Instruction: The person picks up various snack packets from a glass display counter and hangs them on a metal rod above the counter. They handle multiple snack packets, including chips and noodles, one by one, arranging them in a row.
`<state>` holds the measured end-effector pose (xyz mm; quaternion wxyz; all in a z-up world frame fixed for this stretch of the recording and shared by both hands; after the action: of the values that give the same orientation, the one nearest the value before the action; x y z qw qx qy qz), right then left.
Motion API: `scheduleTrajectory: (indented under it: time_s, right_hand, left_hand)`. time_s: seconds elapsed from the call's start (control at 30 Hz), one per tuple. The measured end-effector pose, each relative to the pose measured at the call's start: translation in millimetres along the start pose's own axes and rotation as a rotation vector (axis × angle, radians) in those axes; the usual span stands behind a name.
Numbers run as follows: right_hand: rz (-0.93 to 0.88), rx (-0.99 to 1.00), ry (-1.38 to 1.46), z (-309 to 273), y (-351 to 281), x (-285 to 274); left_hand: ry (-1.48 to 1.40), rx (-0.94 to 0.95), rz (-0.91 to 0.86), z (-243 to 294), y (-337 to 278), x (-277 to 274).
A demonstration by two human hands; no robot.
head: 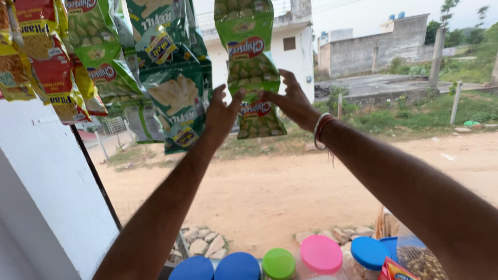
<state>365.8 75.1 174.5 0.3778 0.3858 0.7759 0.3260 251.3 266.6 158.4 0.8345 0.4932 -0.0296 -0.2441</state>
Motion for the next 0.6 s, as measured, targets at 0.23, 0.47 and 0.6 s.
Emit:
scheduleTrajectory:
  time_s: [0.23, 0.47, 0.6]
  right_hand:
    - [-0.145, 0.139, 0.268, 1, -10, 19]
    - [-0.182, 0.227, 0.213, -4, -28, 22]
    - [-0.020, 0.082, -0.047, -22, -39, 9]
  left_hand:
    - [-0.386, -0.120, -0.193, 5, -15, 18]
    - [-0.045, 0.135, 0.020, 36, -39, -3]
    - [0.327, 0.361, 0.164, 74, -80, -18]
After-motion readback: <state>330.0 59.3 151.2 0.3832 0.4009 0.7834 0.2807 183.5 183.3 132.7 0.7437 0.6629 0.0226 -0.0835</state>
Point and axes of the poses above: each hand's wrist, its own y-axis towards the middle knuckle, its own x-axis out of the palm, z = x × y, the point moved 7 cm from there along y, towards the middle knuckle
